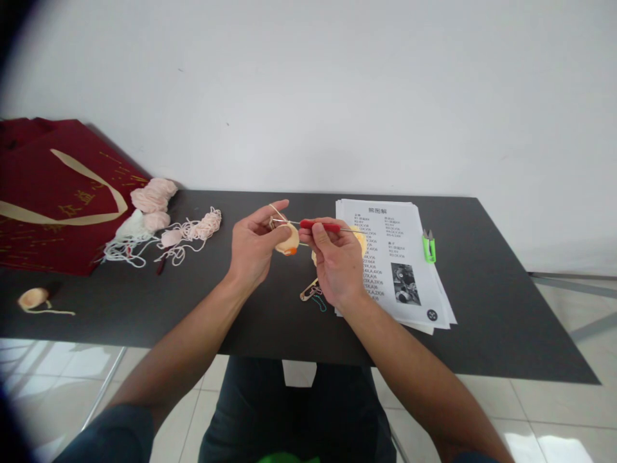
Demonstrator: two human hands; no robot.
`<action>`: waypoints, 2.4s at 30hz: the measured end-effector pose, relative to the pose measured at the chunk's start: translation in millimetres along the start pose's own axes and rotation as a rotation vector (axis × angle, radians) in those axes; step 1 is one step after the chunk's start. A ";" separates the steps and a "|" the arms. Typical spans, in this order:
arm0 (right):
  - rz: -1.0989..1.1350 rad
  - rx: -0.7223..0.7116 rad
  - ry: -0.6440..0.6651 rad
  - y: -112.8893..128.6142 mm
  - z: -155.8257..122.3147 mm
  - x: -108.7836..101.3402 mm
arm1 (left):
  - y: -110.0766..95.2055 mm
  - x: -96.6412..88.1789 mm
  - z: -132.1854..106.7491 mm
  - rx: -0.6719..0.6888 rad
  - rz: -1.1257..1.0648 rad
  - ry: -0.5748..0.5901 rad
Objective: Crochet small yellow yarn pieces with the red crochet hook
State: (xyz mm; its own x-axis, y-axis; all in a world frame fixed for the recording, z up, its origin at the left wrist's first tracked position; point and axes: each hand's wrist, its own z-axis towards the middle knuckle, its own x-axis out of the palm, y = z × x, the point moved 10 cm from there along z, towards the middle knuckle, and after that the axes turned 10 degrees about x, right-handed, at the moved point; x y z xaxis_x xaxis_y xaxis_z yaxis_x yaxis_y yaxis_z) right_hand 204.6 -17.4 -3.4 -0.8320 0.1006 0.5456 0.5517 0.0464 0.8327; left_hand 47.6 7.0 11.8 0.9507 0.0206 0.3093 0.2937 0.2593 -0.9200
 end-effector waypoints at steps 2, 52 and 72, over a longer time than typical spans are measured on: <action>-0.010 -0.033 0.001 3.7 -1.1 1.0 | -1.3 -1.2 -0.1 0.010 0.011 -0.011; -0.614 -0.763 0.073 44.8 -44.6 26.5 | 10.4 -0.6 5.4 -0.229 -0.345 -0.040; -0.389 -0.538 -0.045 57.4 -22.0 -2.1 | -9.4 -4.2 9.1 0.066 0.118 0.071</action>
State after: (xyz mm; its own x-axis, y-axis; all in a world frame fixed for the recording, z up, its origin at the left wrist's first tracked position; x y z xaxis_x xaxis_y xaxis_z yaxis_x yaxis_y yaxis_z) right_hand 236.7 -36.9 45.3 -0.9549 0.2185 0.2011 0.0960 -0.4138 0.9053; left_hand 40.0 13.3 21.3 0.9835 -0.0133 0.1804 0.1750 0.3222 -0.9304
